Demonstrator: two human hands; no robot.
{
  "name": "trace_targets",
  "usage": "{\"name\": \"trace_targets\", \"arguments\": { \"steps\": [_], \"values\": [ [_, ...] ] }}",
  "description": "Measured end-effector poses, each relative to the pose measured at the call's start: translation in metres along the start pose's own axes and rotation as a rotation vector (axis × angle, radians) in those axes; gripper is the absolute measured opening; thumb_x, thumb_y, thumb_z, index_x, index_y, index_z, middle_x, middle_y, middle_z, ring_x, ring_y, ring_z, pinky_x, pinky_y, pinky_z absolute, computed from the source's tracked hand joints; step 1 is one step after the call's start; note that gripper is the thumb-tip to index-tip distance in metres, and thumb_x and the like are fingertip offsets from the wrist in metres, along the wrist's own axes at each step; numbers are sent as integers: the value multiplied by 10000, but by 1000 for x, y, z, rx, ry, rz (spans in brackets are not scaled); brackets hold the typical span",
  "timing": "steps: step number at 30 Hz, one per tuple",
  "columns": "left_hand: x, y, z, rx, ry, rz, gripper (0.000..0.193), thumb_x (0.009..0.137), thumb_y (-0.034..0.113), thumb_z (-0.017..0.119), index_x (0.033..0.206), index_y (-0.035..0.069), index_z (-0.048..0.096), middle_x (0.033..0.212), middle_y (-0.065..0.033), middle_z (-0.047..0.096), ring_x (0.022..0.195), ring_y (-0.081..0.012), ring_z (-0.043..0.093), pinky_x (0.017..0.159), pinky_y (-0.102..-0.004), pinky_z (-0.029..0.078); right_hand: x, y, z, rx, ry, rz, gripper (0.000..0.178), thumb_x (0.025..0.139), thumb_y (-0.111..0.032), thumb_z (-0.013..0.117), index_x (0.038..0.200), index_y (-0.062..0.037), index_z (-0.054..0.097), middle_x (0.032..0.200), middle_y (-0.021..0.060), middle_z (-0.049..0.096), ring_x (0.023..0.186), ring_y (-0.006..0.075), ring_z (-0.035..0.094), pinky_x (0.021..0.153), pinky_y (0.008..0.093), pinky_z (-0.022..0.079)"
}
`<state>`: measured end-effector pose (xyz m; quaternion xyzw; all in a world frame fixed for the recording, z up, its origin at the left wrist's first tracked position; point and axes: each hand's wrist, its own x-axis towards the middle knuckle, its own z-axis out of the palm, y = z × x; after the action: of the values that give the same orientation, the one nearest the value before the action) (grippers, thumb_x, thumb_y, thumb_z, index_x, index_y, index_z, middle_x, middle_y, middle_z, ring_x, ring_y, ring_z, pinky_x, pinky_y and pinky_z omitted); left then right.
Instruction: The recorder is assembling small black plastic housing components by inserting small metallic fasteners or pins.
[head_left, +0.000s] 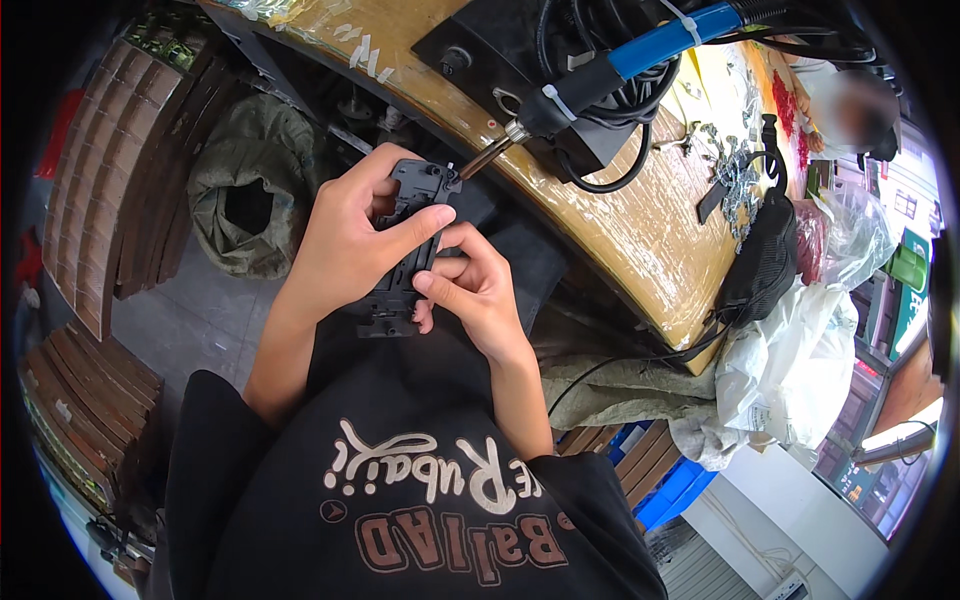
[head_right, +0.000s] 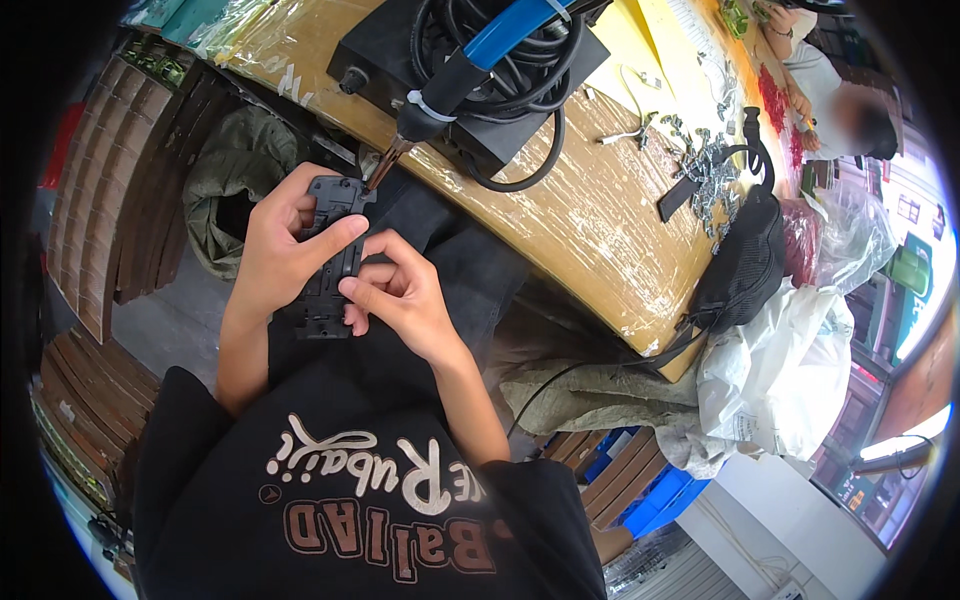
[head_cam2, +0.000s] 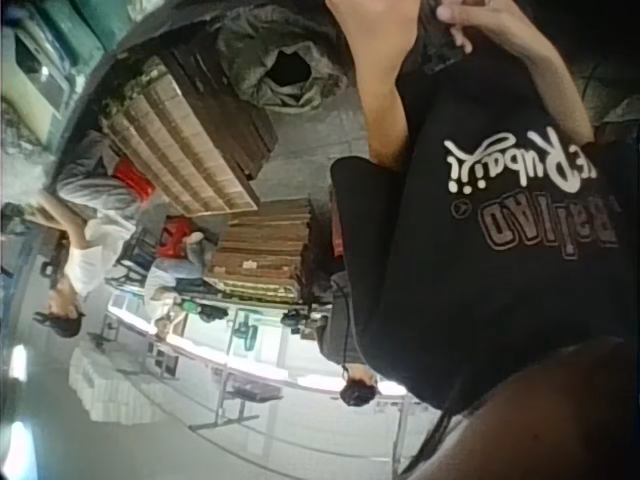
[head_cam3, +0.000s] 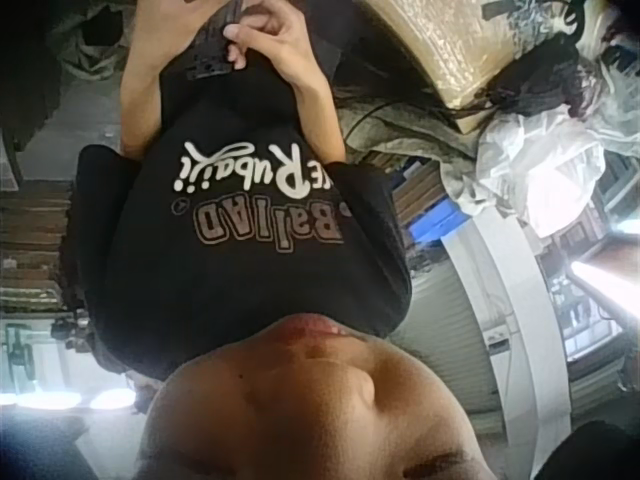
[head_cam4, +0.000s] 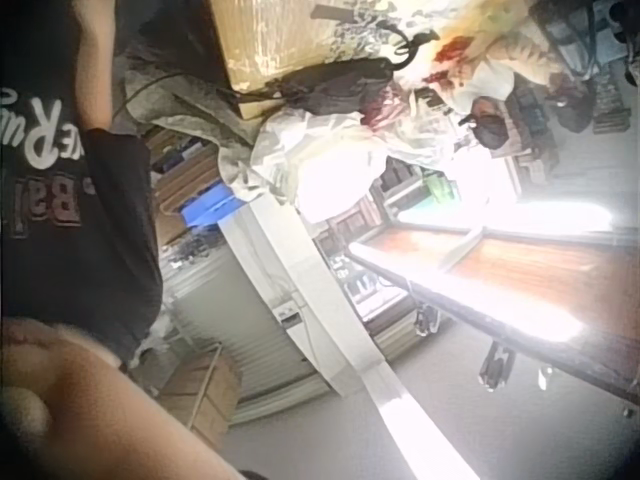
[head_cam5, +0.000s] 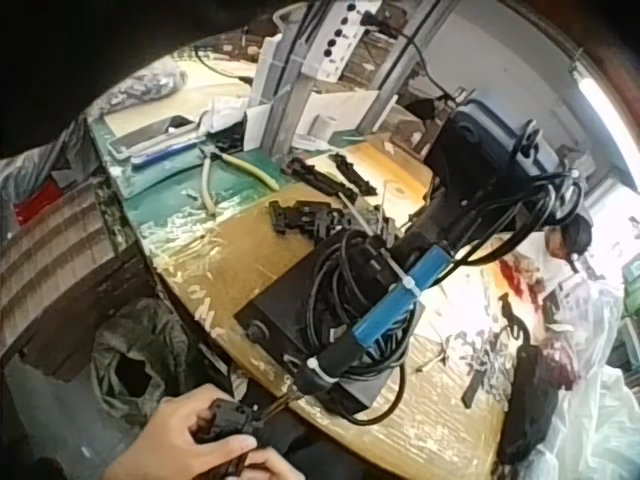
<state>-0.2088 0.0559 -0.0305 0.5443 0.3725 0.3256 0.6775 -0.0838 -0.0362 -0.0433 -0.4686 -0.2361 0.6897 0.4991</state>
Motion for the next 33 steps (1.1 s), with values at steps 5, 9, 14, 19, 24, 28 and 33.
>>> {"name": "trace_targets", "arguments": {
  "steps": [5, 9, 14, 19, 24, 28, 33],
  "values": [
    [-2, -2, 0, 0, 1, -10, 241, 746, 67, 638, 926, -8, 496, 716, -51, 593, 658, -63, 539, 581, -213, 446, -1, 0, 1, 17, 8, -9, 178, 806, -15, 563, 914, -10, 422, 611, 80, 565, 488, 117, 546, 441, 213, 429],
    [-2, -14, 7, -5, -10, -44, 244, 751, 75, 637, 936, -6, 498, 725, -39, 590, 665, -59, 532, 596, -209, 444, -6, 5, -8, 5, 23, 9, 165, 805, -19, 560, 902, -19, 427, 606, 68, 561, 482, 109, 538, 438, 208, 426],
    [-9, -34, 33, -11, -114, -132, 292, 762, 103, 644, 977, 0, 476, 774, -28, 575, 709, -54, 519, 627, -214, 444, -28, 24, -37, 64, 90, 28, 150, 803, -25, 551, 887, -34, 427, 595, 49, 552, 469, 88, 519, 421, 196, 407],
    [-33, -11, 64, 672, -231, 17, 552, 718, 166, 666, 1197, 43, 419, 1072, -123, 509, 846, -225, 540, 727, -322, 457, -67, 52, -76, 91, 398, -111, 153, 797, -15, 533, 862, -52, 399, 562, 14, 499, 452, 74, 487, 412, 192, 382],
    [-60, 48, 78, 89, -556, 316, 326, 627, -44, 585, 950, -41, 541, 850, -192, 582, 786, -256, 588, 681, -292, 479, -114, 95, -119, 54, 1142, -476, 173, 784, -9, 536, 833, -72, 383, 536, -21, 434, 428, 65, 431, 415, 193, 361],
    [-84, 84, 120, -717, -388, 650, 287, 718, 24, 642, 994, 62, 573, 972, -134, 541, 731, -278, 585, 664, -376, 558, -159, 126, -171, -15, 1569, -491, 147, 783, -8, 517, 827, -71, 392, 555, -15, 438, 430, 63, 423, 394, 199, 339],
    [-81, 111, 152, -904, -887, 831, 543, 734, -55, 590, 1210, 180, 476, 1331, 22, 317, 1160, -165, 350, 827, -311, 504, -211, 135, -194, -199, 2021, -739, 158, 822, -48, 523, 840, -54, 366, 581, 15, 402, 422, 64, 403, 374, 194, 324]
  ]
}}
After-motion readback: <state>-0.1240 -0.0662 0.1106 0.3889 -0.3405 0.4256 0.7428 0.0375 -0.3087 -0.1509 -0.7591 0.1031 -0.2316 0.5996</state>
